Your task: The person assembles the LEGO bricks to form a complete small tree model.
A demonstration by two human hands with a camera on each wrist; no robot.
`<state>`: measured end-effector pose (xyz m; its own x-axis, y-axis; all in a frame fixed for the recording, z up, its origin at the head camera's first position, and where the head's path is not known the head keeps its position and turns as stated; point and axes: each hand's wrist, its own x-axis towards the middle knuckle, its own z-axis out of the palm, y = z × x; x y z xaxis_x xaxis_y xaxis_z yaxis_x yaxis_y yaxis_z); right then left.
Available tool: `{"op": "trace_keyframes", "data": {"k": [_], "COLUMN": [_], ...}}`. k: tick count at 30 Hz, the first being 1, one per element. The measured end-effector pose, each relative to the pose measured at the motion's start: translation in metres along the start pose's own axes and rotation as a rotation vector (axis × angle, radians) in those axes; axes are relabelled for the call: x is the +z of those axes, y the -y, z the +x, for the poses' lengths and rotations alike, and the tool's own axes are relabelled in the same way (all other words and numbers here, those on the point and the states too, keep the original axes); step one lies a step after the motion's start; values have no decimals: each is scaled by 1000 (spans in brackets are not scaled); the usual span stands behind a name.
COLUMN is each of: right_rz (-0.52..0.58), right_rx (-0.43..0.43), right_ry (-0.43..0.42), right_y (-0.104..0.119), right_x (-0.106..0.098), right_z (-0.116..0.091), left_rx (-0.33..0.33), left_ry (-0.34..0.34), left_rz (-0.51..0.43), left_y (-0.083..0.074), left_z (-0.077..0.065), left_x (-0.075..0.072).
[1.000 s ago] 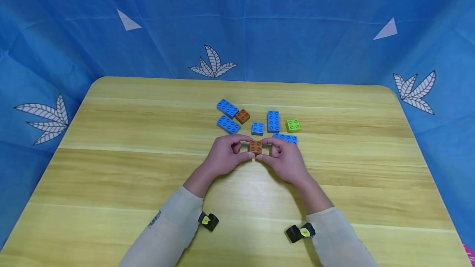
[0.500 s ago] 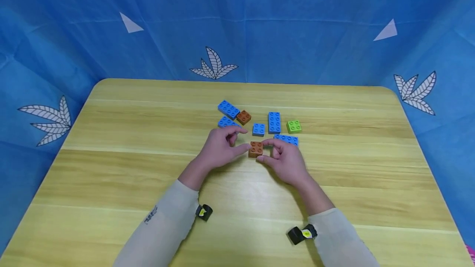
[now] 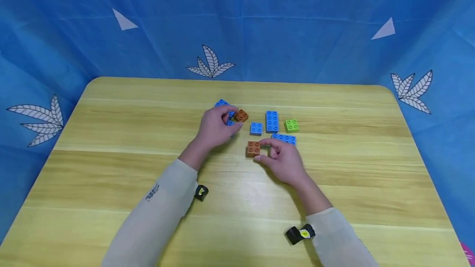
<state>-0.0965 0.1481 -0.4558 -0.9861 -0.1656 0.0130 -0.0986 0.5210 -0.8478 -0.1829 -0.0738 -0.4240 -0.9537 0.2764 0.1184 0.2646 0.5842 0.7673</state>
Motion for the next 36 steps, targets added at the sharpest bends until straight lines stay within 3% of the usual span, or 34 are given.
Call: {"op": "trace_keyframes", "data": {"k": [14,24,36], "right_rz": [-2,-4,-2], "right_rx": [1,-17,-3], "right_ry": [8,-1,1], "right_y": [2,1,0], "right_x": [0,0,0], "right_z": [2,2,0], "left_rx": [-34,-57,-38], "left_ry": [67,97,122], "left_rz": [212,254,303], "left_y": [-1,2,3], "left_z": [21,24,28], "left_x": [7,6,9]}}
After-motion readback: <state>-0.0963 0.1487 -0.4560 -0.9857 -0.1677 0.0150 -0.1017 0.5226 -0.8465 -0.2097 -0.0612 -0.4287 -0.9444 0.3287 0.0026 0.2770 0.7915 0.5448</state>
